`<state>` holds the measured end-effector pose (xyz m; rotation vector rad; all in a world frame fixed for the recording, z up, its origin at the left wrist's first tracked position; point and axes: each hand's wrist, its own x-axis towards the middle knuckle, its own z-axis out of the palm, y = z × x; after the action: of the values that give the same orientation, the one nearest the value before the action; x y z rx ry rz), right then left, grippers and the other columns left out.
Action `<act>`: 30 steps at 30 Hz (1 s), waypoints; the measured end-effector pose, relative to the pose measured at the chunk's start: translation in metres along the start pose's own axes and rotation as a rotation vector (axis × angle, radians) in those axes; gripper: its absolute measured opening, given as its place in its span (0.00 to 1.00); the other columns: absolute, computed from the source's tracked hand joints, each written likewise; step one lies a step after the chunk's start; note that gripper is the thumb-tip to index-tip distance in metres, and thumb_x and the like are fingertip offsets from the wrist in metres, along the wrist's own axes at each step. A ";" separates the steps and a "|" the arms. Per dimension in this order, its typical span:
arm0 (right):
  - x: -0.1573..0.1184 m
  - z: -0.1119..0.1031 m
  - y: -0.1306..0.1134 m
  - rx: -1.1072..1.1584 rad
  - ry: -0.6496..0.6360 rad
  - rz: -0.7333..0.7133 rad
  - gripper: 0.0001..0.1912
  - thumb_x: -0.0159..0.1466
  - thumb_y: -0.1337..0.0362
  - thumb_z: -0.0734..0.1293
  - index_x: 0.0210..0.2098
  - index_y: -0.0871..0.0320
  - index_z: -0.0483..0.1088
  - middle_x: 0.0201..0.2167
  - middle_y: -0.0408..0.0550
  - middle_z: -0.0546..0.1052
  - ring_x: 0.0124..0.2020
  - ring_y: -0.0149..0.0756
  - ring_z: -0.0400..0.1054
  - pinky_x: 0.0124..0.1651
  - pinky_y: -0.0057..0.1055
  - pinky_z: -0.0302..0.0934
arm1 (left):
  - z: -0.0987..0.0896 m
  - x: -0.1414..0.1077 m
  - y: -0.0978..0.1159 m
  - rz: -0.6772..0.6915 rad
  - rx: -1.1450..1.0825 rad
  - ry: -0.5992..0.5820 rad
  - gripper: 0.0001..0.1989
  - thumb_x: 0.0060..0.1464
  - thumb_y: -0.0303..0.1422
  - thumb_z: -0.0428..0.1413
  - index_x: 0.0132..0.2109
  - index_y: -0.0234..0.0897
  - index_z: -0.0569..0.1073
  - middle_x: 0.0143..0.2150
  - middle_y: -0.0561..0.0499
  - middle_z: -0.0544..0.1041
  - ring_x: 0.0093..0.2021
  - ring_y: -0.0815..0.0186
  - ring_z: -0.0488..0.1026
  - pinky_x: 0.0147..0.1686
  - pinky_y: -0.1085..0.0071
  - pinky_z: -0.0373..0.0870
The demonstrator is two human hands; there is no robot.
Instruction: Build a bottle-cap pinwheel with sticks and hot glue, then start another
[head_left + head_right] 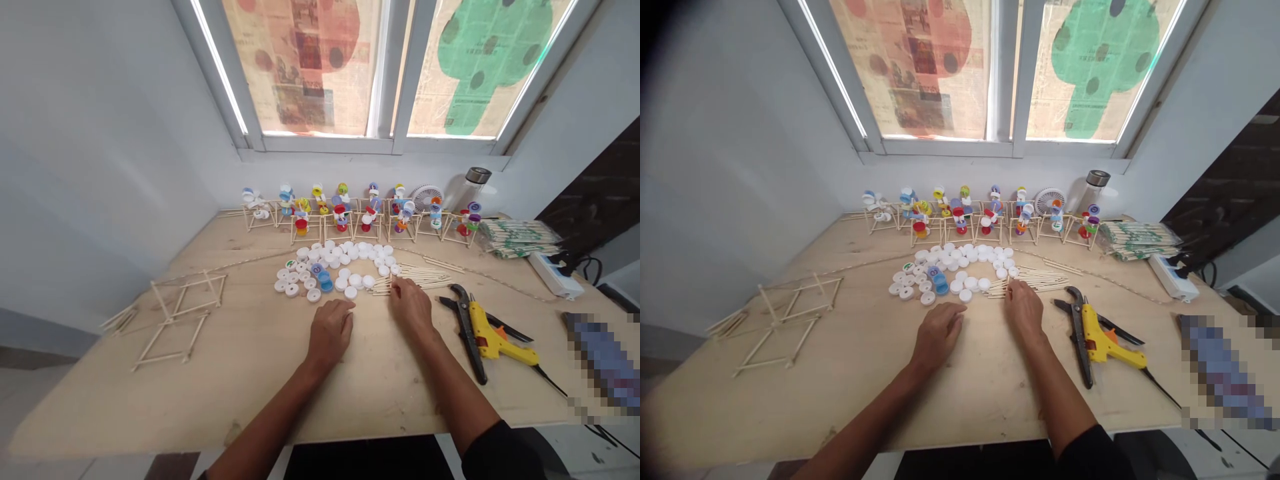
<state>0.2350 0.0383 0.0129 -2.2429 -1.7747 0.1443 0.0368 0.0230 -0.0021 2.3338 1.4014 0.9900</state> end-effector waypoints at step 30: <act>0.001 0.019 0.014 0.138 0.142 -0.055 0.08 0.63 0.67 0.60 0.36 0.56 0.71 0.36 0.47 0.75 0.38 0.35 0.66 0.36 0.28 0.52 | 0.035 0.060 -0.009 -0.023 0.096 0.232 0.17 0.52 0.29 0.53 0.50 0.39 0.71 0.47 0.45 0.76 0.54 0.55 0.67 0.56 0.55 0.57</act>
<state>0.2439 0.0396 -0.0086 -2.0536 -1.6962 0.0901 0.0724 0.0828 -0.0074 2.3237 1.5898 1.2464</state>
